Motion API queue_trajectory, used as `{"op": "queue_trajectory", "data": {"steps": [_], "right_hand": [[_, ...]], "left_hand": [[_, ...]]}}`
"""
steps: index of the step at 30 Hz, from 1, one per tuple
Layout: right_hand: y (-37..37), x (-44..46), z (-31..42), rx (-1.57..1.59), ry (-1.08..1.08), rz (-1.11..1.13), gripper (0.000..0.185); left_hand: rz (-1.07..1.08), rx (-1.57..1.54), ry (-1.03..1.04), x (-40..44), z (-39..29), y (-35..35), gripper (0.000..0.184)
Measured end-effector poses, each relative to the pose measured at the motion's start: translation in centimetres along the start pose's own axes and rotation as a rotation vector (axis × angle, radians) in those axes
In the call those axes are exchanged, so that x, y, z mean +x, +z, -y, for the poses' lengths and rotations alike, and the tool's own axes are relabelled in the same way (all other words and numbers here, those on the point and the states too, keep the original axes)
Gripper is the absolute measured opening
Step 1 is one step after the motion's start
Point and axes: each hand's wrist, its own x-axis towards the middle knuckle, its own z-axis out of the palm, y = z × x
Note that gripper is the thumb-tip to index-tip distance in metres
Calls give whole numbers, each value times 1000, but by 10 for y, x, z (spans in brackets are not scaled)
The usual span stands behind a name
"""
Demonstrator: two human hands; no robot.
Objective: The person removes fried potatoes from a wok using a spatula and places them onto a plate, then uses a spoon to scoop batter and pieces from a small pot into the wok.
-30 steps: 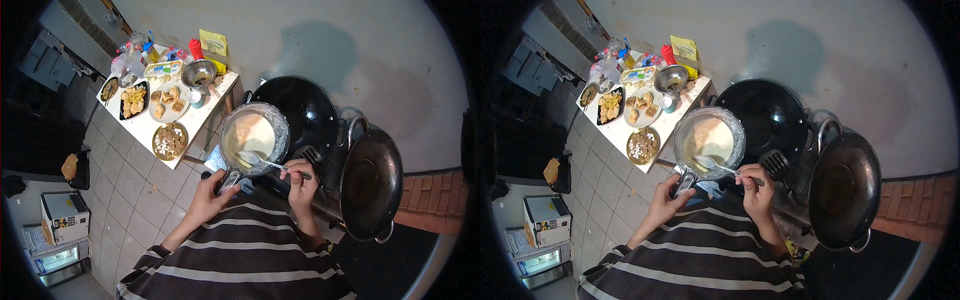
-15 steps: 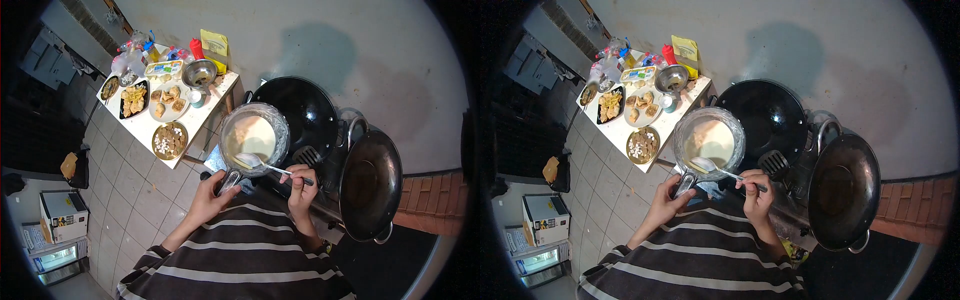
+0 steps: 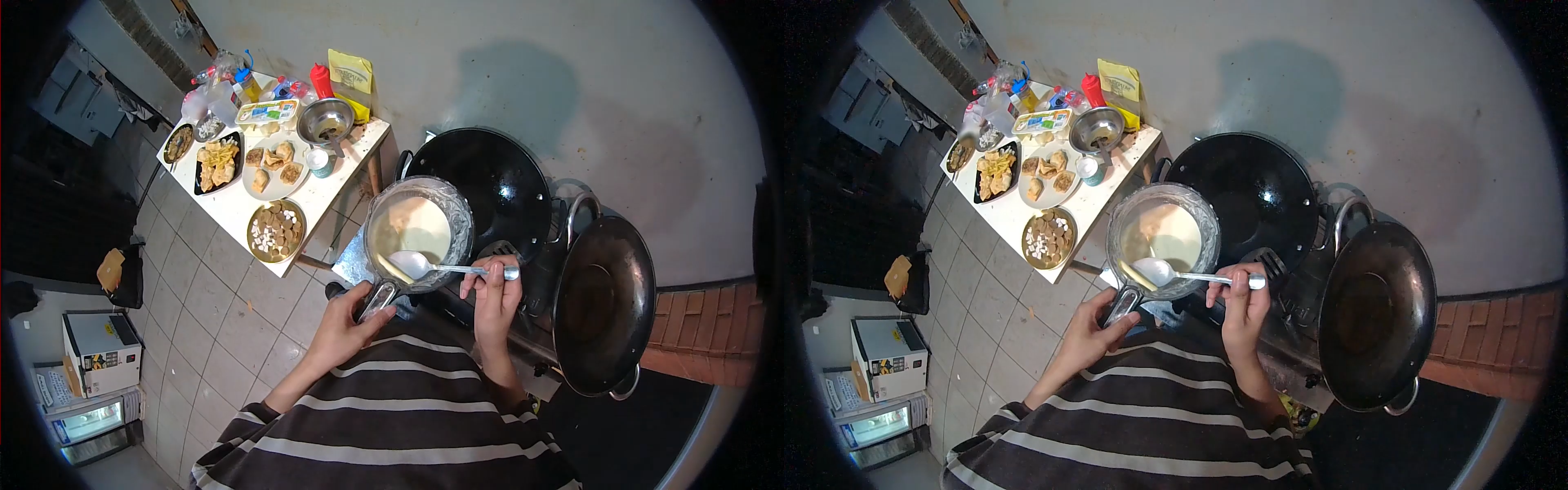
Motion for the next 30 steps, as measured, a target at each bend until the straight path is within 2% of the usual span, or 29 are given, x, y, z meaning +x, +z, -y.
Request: {"op": "queue_trajectory", "data": {"steps": [11, 16, 22, 24, 30], "right_hand": [[-16, 25, 15, 55, -42, -66, 19], [-52, 50, 18, 29, -73, -144, 16], [-96, 86, -10, -210, 32, -204, 19], [-106, 98, -27, -404, 60, -203, 21], [-101, 119, -48, -700, -38, -144, 17]], "left_hand": [[2, 17, -1, 8, 10, -1, 20], [-30, -48, -44, 10, 11, -5, 24], [-72, -51, -30, 11, 18, -11, 20], [-87, -51, -18, 12, 18, -12, 19], [-113, -57, -13, 11, 16, -12, 20]]}}
